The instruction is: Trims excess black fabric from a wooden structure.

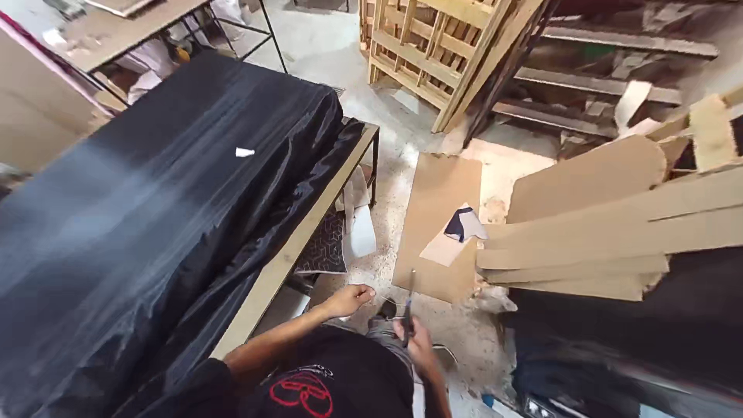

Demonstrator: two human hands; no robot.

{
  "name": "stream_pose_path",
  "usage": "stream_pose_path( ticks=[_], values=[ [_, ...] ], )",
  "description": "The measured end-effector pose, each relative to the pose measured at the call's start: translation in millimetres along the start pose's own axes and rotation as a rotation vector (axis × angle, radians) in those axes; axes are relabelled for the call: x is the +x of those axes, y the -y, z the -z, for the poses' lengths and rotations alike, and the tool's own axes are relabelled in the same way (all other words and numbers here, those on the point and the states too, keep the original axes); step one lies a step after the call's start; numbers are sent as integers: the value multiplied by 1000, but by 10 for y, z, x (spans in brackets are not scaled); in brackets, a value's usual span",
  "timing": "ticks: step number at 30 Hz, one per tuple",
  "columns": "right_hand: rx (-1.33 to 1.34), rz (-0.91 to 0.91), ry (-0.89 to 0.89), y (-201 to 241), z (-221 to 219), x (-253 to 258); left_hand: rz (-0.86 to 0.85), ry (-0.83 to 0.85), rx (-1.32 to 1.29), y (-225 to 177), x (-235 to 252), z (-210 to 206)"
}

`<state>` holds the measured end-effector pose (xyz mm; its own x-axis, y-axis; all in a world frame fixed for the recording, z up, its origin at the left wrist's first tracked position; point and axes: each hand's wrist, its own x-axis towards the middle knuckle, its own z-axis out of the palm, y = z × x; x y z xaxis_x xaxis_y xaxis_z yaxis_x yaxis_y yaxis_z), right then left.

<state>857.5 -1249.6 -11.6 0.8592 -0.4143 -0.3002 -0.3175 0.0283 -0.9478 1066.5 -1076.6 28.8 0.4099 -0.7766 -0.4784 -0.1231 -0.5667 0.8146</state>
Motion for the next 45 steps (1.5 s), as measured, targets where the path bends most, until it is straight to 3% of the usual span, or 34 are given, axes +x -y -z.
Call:
stream_pose_path(
  ticks=[5, 10, 15, 18, 21, 26, 28, 31, 32, 35, 37, 41, 45],
  values=[
    [-231, 71, 58, 874, 1565, 1487, -36, -268, -331, -814, 1167, 1103],
    [-417, -9, 111, 1410, 2510, 3145, -143, -684, -772, -1100, 2393, 2296],
    [-334, -40, 259, 1649, 2551, 4942, -313, -838, -1209, -1166, 3624, 3431],
    [-359, -17, 420, 1998, 2325, 6051, -569, -853, -1579, -1137, 4401, 4133],
    [-473, 24, 615, 2477, 2479, 6942, -804, -918, -1891, -993, 5229, 4515],
    [-722, 3, 783, 3321, 2817, 8366, -1083, -1544, -2329, -616, 5816, 5121],
    [-799, -6, 834, 3517, 2828, 8987, -1158, -1815, -2306, -478, 5816, 5215],
    [-936, -23, 955, 3709, 2466, 9838, -1306, -2091, -2068, -450, 5737, 5143],
    [-953, -1, 1021, 3754, 2355, 10073, -1297, -2119, -2050, -562, 5761, 5034],
    [-889, 220, 1361, 3895, 1434, 10934, -1228, -2121, -2017, -904, 5895, 5144],
    [-959, 295, 1586, 3970, 919, 11244, -1059, -2146, -2097, -1108, 6138, 5058],
    [-1190, 355, 1899, 4234, -328, 11657, -596, -2313, -2127, -1064, 6412, 5033],
    [-1347, 260, 2079, 4267, -1259, 11568, -459, -2433, -2124, -1002, 6574, 4938]
  ],
)
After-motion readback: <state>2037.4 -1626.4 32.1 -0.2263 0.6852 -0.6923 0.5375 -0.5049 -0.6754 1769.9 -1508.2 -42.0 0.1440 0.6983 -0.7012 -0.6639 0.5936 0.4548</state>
